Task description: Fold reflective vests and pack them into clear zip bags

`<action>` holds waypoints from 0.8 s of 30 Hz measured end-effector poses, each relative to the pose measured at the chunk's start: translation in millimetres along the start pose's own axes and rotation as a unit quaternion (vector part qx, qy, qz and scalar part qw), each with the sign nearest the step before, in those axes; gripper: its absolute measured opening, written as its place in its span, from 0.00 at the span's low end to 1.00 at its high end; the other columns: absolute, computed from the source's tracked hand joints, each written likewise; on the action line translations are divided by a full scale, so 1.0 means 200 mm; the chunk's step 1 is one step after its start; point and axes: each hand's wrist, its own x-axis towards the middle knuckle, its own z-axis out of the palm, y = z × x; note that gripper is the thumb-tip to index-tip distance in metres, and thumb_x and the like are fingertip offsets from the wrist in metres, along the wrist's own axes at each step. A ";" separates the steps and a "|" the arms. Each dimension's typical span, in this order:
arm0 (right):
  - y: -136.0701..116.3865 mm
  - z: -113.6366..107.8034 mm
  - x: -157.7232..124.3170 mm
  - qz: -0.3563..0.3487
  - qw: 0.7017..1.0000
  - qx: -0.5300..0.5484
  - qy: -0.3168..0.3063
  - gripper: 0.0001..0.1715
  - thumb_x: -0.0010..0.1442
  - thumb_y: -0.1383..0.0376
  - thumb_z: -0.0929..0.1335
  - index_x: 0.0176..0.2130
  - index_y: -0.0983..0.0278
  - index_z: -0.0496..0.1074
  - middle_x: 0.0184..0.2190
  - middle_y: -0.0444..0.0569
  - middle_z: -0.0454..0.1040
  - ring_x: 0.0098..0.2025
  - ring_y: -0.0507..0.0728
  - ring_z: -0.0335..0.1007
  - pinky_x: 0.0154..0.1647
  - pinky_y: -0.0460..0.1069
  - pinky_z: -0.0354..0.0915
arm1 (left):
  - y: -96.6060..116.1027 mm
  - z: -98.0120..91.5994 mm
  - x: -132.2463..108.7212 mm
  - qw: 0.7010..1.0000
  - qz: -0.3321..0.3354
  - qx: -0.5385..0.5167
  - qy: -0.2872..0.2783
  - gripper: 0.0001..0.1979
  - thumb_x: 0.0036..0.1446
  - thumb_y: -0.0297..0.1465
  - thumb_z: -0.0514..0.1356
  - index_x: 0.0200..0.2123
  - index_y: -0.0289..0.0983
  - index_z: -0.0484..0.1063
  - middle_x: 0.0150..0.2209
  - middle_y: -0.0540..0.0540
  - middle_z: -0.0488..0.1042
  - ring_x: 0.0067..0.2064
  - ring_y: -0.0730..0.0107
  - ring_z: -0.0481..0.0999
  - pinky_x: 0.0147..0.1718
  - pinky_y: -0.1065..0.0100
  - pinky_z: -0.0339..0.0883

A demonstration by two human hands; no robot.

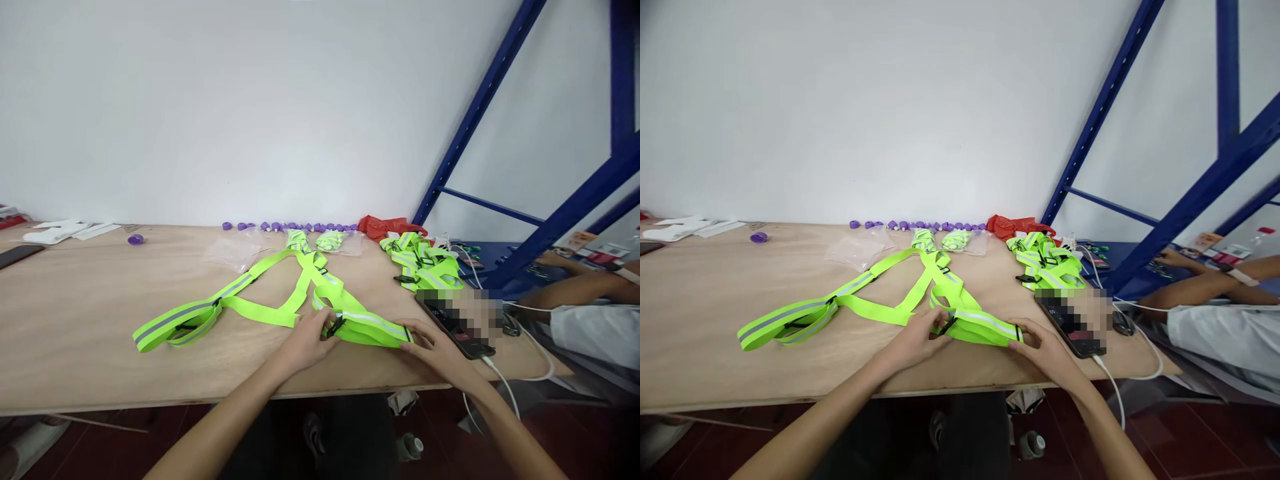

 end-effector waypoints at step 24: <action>0.11 -0.06 -0.01 -0.134 0.960 -0.245 0.028 0.30 0.64 0.43 0.61 0.55 0.53 0.75 0.51 0.52 0.72 0.52 0.55 0.71 0.54 0.51 0.70 | -0.17 0.01 0.04 0.988 0.114 0.100 0.031 0.16 0.53 0.35 0.66 0.45 0.39 0.78 0.44 0.43 0.77 0.47 0.60 0.75 0.49 0.61 0.69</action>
